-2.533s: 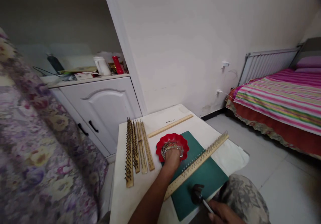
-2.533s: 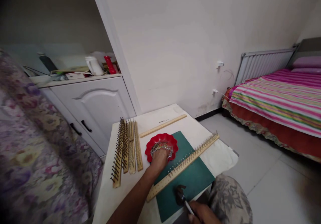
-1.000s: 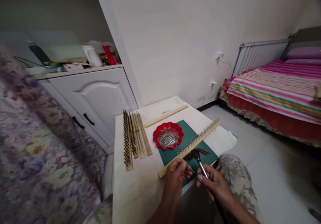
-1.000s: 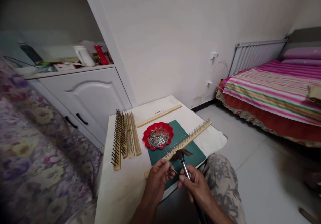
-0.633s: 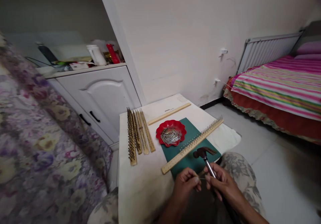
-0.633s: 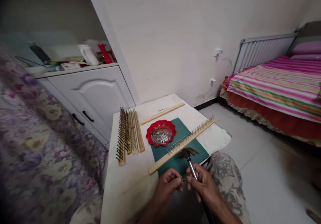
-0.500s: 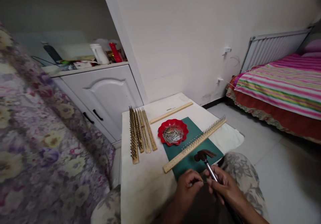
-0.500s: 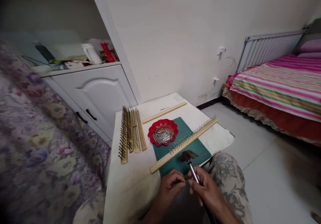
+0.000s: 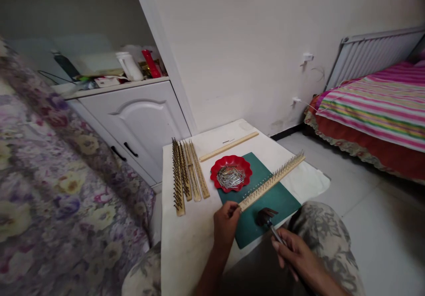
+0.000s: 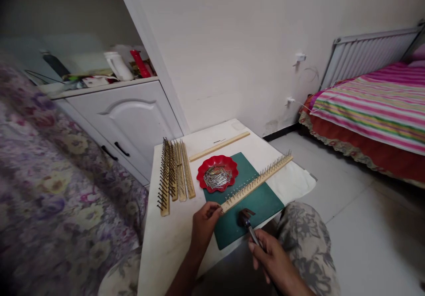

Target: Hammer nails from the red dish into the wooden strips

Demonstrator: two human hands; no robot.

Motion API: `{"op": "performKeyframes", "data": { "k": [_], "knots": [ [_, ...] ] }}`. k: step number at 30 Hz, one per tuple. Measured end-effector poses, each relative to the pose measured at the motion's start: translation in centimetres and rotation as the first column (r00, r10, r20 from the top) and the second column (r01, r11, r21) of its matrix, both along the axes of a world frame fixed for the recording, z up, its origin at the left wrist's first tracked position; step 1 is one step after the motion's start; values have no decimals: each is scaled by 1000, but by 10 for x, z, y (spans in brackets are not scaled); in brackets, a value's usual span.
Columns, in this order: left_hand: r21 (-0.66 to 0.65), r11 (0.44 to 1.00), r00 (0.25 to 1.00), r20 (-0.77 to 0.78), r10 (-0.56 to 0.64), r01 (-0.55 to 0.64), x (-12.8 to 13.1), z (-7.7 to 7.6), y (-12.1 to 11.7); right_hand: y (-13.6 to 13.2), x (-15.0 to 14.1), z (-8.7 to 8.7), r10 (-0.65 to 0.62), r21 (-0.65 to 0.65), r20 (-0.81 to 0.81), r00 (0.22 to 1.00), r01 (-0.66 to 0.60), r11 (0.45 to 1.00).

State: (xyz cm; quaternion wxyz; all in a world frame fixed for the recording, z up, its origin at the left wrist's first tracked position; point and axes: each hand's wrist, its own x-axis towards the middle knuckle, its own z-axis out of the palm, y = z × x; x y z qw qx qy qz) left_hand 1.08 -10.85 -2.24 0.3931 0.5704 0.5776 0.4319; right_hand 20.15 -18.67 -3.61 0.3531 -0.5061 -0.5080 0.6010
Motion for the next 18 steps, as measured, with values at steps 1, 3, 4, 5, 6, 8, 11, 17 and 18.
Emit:
{"op": "performKeyframes", "data": {
  "k": [1,3,4,5,6,8,11,17,18],
  "knots": [
    [9,1000,1000,-2,10,-10,-1,-1,6,0,-1,0,2,-10,4,1000,-2,1000],
    [53,998,999,-40,22,-20,0,-3,13,-1,-2,-1,6,-25,14,1000,-6,1000],
    [84,996,997,-71,27,-21,1,-4,15,-1,-2,-1,7,-31,16,1000,-7,999],
    [113,993,994,-102,32,-21,1,-5,17,-1,-2,-1,5,-34,17,1000,-4,999],
    [136,991,991,-130,36,-18,2,-6,18,-1,-1,-1,4,-35,17,1000,-3,999],
    [160,987,985,-170,39,-11,3,-6,18,-1,-1,-2,2,-38,18,1000,-1,999],
    [163,987,979,-198,39,-7,3,-5,19,-1,0,-2,8,-44,15,1000,-7,999],
    [184,983,975,-218,50,-10,2,-9,20,-1,1,-2,14,-39,12,1000,-14,999],
    [189,982,974,-221,47,-5,2,-11,20,0,1,-2,15,-37,13,1000,-15,999]
  ]
}}
